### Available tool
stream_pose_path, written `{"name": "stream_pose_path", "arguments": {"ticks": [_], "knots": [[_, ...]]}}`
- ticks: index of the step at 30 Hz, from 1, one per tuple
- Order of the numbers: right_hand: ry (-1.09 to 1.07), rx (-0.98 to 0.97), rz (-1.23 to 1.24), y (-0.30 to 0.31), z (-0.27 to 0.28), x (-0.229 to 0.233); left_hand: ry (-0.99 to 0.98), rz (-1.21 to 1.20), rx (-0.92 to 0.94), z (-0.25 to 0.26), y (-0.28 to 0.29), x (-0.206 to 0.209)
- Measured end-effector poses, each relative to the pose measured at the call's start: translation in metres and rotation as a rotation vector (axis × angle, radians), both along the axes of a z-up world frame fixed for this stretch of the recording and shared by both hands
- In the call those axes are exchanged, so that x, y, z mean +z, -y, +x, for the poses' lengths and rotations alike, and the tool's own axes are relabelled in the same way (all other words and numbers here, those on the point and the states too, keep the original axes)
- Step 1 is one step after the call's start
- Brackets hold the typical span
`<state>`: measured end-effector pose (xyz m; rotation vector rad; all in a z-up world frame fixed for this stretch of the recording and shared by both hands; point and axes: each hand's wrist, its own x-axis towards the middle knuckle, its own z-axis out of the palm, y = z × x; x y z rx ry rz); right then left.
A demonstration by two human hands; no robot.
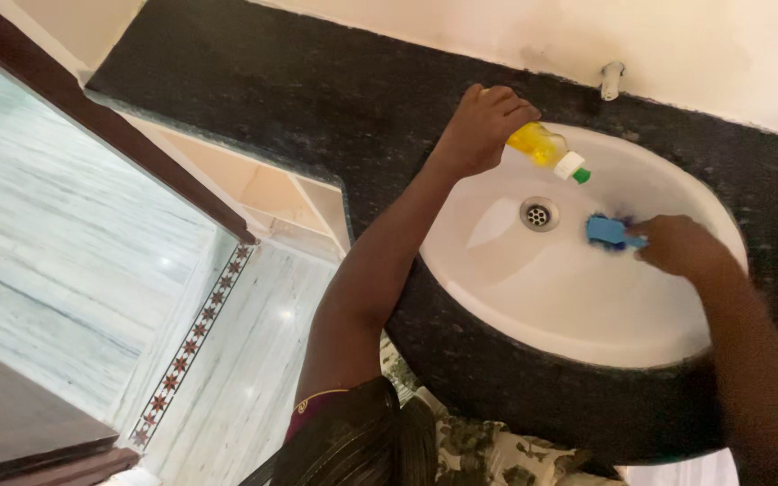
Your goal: The person scrubs a white bathroom sink using a blue brush and liquid soap. They repeatedly apply soap from a yellow bottle and scrub the sink basin and drain area.
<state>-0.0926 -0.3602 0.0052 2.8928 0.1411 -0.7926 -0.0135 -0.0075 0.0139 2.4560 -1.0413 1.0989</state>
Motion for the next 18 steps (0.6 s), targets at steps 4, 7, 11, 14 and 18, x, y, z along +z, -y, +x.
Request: {"name": "stream_pose_path", "arguments": {"ticks": [4,7,11,14,18], "knots": [[-0.264,0.083,0.307,-0.067,-0.042,0.014,-0.067,-0.040,-0.036,-0.007,-0.001,0.009],[-0.305,0.054,0.474,-0.086,-0.050,0.022,-0.099,-0.064,-0.046,-0.010,-0.002,0.016],[0.097,0.119,0.438,-0.052,-0.018,-0.003,-0.074,-0.090,-0.043,-0.015,-0.003,0.020],[0.114,-0.027,0.182,-0.028,0.001,-0.007,-0.092,-0.096,-0.047,-0.015,-0.003,0.020],[-0.062,0.095,0.424,-0.072,-0.027,-0.013,-0.069,-0.084,-0.012,-0.011,-0.003,0.014]]}}
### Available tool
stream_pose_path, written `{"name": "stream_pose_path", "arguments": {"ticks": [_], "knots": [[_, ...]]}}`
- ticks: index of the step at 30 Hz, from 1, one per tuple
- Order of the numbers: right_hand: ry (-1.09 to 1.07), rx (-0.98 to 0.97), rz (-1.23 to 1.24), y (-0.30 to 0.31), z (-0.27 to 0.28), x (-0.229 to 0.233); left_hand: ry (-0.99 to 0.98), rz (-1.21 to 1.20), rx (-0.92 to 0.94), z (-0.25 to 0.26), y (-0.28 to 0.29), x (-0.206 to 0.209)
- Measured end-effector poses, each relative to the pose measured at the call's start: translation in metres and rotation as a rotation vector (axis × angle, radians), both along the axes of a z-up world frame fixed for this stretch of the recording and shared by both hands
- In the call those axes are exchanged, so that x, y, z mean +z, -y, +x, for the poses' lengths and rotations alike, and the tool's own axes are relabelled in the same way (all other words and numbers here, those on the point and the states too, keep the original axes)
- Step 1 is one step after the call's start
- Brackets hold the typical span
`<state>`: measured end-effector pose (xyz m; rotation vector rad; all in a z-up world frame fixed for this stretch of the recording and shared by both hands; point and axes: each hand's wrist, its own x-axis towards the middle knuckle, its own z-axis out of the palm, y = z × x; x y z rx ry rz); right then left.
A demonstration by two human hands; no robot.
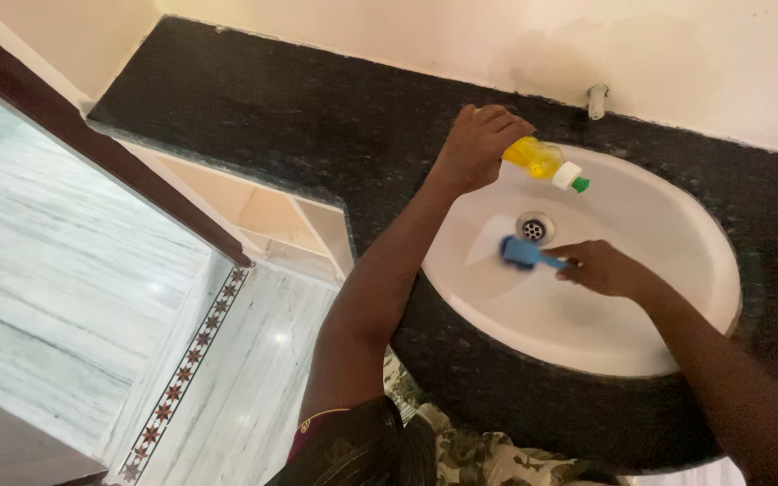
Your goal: The person scrubs a white bathroom sink using a blue brush and liquid soap. They repeatedly apply soap from a yellow bottle and scrub the sink basin and drain area.
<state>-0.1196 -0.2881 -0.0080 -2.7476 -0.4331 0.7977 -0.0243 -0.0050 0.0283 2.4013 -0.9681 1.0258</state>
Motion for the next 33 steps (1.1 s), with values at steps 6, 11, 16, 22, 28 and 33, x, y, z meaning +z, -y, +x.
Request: {"name": "stream_pose_path", "arguments": {"ticks": [6,11,16,22,28,33], "knots": [[-0.090,-0.181,0.012,0.000,0.003,0.002,0.001,-0.010,0.043,0.002,-0.003,-0.010],[0.293,-0.136,-0.168,0.052,0.043,-0.034,-0.008,-0.071,0.061,0.003,0.000,-0.014],[0.340,-0.006,0.050,0.009,0.034,-0.067,-0.064,-0.069,0.071,0.005,0.002,-0.014],[-0.162,-0.128,0.154,-0.049,-0.009,-0.020,-0.071,-0.076,0.087,0.002,-0.002,-0.013],[-0.298,-0.107,0.035,0.005,0.001,0.008,-0.067,-0.065,0.076,0.009,-0.001,-0.020],[-0.105,-0.203,-0.124,-0.007,0.009,0.007,-0.069,-0.049,0.093,0.015,-0.002,-0.020]]}}
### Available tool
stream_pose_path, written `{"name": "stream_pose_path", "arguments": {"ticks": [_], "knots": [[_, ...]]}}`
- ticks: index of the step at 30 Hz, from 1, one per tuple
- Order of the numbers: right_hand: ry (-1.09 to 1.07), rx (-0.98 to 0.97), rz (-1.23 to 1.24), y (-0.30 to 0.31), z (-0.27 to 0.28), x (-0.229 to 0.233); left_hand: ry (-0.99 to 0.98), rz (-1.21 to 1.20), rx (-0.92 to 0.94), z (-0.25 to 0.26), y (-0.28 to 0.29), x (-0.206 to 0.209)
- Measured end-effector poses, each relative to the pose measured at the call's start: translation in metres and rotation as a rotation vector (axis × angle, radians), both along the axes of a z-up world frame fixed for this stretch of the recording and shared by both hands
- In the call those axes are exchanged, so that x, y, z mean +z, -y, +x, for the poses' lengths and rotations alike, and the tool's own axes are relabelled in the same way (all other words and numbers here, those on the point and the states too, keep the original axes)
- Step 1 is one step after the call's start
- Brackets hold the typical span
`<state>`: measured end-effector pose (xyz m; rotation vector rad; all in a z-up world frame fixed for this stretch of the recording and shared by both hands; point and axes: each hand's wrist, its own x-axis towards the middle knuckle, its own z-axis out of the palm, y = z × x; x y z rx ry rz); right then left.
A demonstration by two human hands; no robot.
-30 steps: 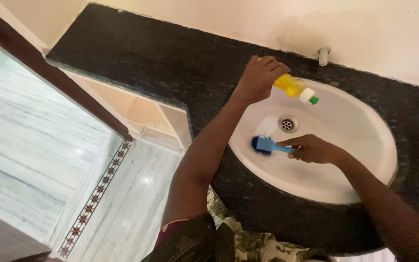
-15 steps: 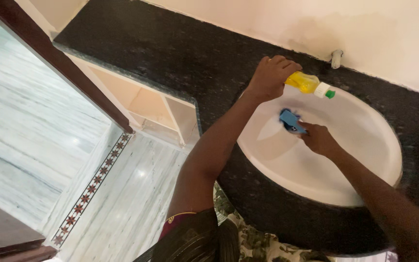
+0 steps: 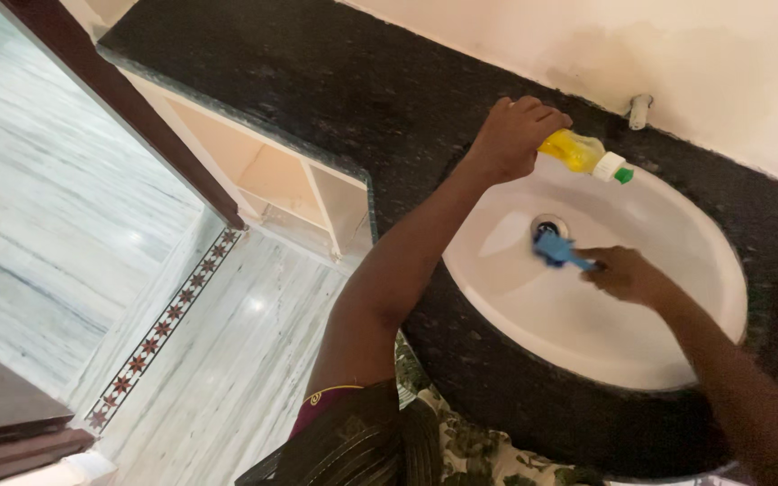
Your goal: The person scrubs a white bathroom sink using a blue brush and liquid soap. They repeatedly apply soap from a yellow bottle and scrub the sink basin and drain area.
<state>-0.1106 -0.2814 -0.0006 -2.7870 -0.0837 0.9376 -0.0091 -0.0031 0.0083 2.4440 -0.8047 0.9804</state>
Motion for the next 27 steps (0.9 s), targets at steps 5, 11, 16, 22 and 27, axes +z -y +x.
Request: {"name": "stream_pose_path", "arguments": {"ticks": [5,11,16,22,27], "knots": [[-0.244,0.038,0.484,-0.048,-0.029,-0.010,-0.024,-0.015,0.018,0.001,0.002,-0.005],[0.160,0.151,0.063,-0.025,0.030,-0.018,-0.028,-0.027,-0.002,0.000,0.006,-0.008],[-0.036,0.147,0.162,-0.041,0.011,-0.011,-0.074,-0.006,-0.018,-0.001,0.005,-0.004],[0.226,0.264,0.243,-0.052,0.034,-0.035,-0.057,0.001,0.012,-0.001,0.003,-0.004],[0.237,0.221,-0.310,0.028,0.067,-0.046,-0.027,-0.041,0.023,-0.001,0.003,-0.008]]}}
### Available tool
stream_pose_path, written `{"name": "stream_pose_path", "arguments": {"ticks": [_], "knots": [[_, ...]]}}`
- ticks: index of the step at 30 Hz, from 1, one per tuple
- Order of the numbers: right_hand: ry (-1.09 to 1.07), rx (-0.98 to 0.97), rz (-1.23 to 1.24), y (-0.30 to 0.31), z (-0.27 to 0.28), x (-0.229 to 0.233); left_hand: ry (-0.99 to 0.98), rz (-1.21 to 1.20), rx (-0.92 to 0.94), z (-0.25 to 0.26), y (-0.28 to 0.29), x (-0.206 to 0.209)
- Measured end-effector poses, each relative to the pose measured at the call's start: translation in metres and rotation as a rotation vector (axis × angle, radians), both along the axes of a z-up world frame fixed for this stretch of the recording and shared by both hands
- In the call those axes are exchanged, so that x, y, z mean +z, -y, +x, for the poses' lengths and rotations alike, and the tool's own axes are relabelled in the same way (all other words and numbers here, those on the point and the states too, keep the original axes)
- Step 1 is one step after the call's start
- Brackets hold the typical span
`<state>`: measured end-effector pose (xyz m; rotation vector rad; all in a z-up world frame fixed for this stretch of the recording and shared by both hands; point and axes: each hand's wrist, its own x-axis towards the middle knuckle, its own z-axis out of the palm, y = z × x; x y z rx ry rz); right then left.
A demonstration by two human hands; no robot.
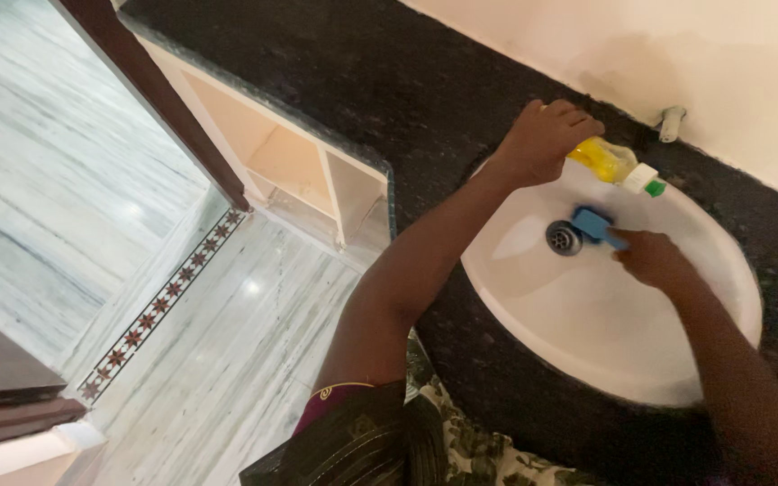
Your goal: The person scrubs a white bathroom sink using a blue brush and liquid soap. They repeatedly apply soap from a yellow bottle and scrub the sink basin and drain area.
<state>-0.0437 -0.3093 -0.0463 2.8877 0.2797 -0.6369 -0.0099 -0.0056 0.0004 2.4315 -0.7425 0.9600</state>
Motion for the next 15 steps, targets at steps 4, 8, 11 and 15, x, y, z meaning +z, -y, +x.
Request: {"name": "stream_pose_path", "arguments": {"ticks": [4,8,11,15], "knots": [[-0.137,-0.305,-0.087,0.060,-0.026,0.019,0.019,0.009,-0.023,0.010,0.004,-0.004],[-0.111,-0.265,-0.100,0.055,-0.032,0.017,0.035,-0.003,-0.032,0.012,0.003,-0.003],[-0.007,-0.021,0.048,0.012,-0.009,0.014,0.016,-0.002,-0.009,0.008,0.005,-0.001],[-0.177,-0.195,0.575,-0.088,-0.014,0.021,-0.002,0.013,0.008,0.007,0.002,0.002]]}}
